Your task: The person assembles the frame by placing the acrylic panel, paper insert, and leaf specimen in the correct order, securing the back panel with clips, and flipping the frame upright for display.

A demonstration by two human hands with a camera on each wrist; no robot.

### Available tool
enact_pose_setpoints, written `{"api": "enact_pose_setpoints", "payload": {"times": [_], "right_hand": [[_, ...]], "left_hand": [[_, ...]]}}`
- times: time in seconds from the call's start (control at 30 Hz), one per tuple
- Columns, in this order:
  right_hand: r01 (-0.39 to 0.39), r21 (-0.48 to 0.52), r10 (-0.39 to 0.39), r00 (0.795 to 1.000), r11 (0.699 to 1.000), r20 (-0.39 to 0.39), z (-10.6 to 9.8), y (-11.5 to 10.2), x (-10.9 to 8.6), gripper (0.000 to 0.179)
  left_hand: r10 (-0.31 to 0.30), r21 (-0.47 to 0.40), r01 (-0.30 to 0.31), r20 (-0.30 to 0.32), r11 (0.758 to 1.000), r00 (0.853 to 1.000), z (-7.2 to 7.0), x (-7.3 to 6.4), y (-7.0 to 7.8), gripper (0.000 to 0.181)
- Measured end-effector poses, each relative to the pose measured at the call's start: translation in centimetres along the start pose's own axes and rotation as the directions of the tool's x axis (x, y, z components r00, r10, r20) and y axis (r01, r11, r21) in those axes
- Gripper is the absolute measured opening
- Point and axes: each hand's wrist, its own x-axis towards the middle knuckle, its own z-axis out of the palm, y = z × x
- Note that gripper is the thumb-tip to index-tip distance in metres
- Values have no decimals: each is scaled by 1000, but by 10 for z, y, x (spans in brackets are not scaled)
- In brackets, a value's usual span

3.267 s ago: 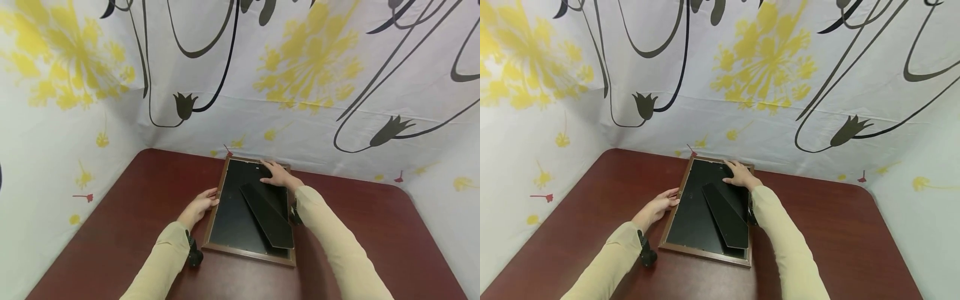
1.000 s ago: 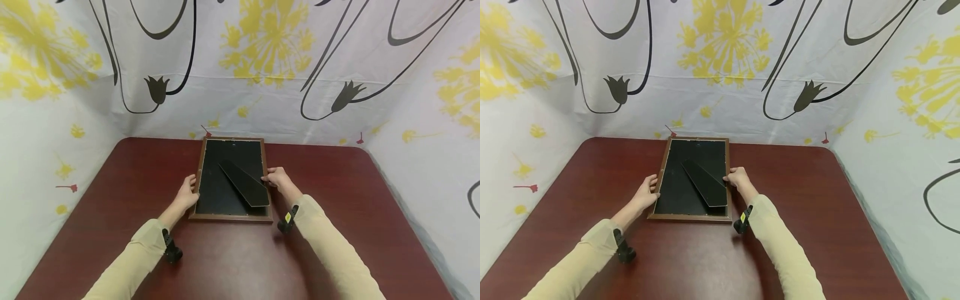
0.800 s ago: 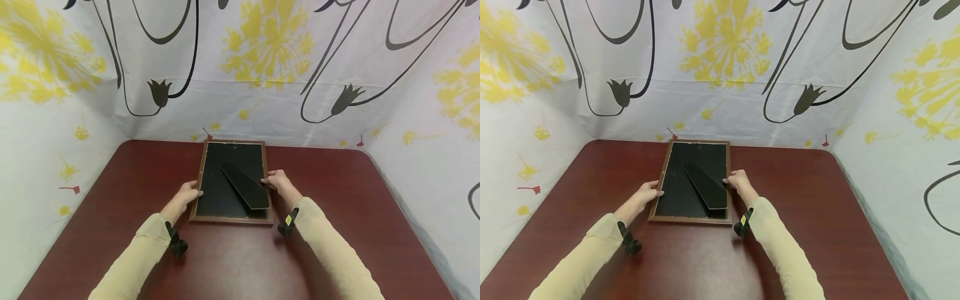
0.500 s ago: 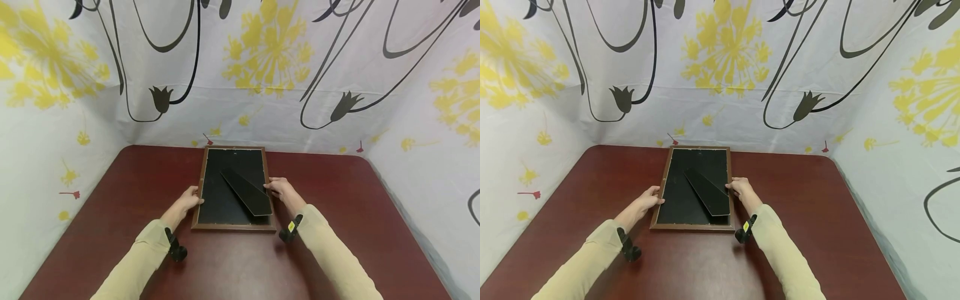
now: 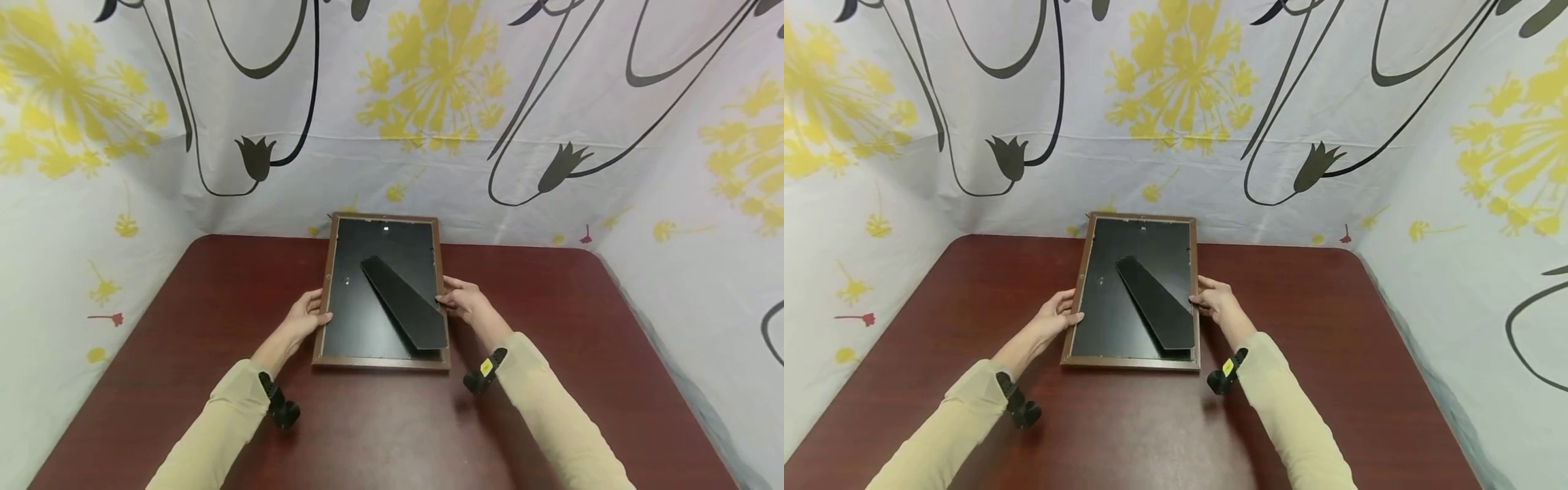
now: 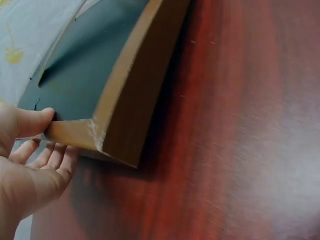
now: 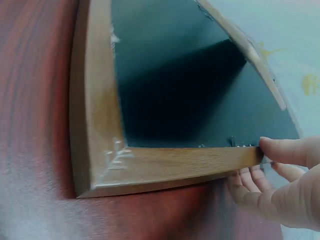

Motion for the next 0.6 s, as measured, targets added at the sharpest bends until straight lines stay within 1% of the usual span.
{"api": "enact_pose_setpoints", "payload": {"times": [0.07,0.13,0.23,0.3,0.47,0.6], "right_hand": [[13,27,-13,1000,1000,-1,-5,-4,-2,68],[20,44,-21,1000,999,4,-9,-9,-3,68],[17,63,-17,1000,998,2,-14,-16,-7,68],[15,70,-15,1000,997,-1,-16,-21,-9,67],[20,93,-21,1000,995,8,-21,-31,-14,65],[53,123,-58,998,991,33,-25,-35,-16,65]], "left_hand": [[31,4,-31,7,999,999,-1,2,3,69],[39,11,-39,18,999,999,-1,3,6,71],[42,56,-44,44,997,998,-1,3,11,72],[48,93,-52,50,994,998,-1,2,14,72],[101,184,-109,49,977,994,-3,3,22,71],[146,235,-151,38,960,988,-6,5,28,72]]}}
